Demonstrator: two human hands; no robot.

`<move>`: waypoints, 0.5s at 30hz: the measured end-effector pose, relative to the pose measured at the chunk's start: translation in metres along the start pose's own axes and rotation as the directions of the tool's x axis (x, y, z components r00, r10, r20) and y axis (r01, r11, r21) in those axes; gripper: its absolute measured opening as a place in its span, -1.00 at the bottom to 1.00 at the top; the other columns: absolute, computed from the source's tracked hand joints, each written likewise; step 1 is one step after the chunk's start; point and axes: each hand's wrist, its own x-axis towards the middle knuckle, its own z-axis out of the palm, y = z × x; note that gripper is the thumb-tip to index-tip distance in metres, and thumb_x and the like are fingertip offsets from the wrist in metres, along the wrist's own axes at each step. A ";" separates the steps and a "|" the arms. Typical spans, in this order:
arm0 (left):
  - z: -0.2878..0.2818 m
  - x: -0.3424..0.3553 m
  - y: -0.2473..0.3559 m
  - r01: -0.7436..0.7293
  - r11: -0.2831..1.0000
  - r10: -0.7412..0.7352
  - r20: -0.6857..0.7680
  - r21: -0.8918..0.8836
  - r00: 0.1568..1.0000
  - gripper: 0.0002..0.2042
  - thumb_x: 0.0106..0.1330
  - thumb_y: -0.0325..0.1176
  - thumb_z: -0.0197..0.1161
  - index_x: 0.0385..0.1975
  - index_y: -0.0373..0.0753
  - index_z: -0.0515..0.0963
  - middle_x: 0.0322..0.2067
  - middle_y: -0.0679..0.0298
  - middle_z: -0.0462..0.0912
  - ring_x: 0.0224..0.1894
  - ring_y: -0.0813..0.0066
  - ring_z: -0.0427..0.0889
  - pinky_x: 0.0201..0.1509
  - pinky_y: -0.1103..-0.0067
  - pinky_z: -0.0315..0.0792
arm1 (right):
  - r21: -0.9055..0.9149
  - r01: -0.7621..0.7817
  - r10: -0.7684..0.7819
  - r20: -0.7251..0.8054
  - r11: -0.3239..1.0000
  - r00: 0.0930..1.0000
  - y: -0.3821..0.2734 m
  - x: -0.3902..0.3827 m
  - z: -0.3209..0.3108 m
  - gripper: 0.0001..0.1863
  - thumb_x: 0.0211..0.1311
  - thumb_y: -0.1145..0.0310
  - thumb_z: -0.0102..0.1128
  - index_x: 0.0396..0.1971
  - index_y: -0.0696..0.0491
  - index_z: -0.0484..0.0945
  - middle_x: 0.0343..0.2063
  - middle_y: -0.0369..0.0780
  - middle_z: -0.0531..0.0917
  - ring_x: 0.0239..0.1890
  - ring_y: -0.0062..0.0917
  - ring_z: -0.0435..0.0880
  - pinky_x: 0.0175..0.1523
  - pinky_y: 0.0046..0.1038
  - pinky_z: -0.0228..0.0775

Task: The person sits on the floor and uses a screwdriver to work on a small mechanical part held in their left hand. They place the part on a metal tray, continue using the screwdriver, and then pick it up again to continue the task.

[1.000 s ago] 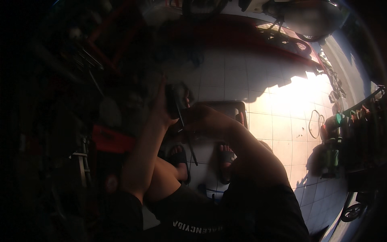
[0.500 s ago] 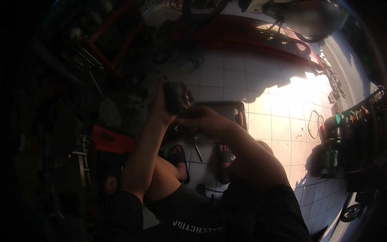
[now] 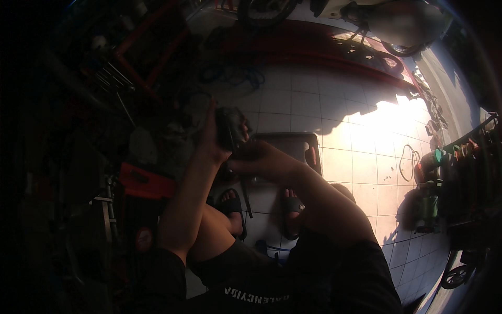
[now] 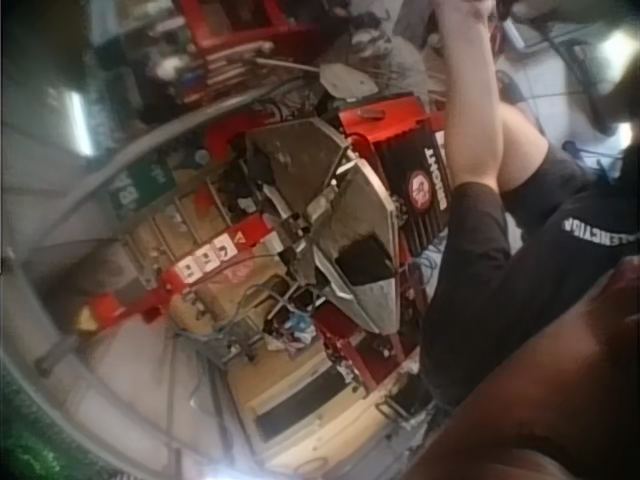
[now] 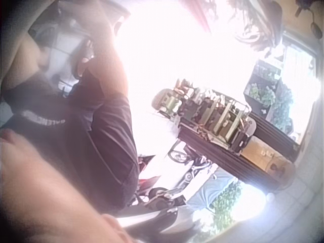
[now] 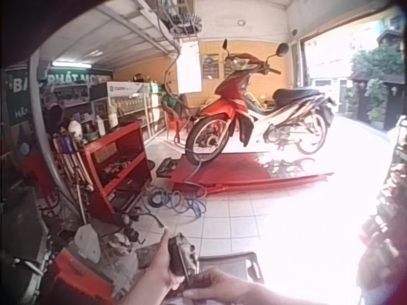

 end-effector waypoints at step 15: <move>-0.052 0.036 0.008 0.094 0.995 -0.085 0.270 -0.021 0.959 -0.39 0.38 0.32 0.02 -0.05 -0.20 0.49 -0.22 0.09 0.61 -0.29 0.20 0.66 -0.22 0.21 0.60 | 0.169 -0.044 0.057 -0.071 0.985 0.996 -0.019 -0.014 0.010 -0.46 0.26 0.16 0.37 0.08 0.25 0.53 -0.16 -0.06 0.70 -0.15 -0.37 0.74 -0.11 -0.34 0.67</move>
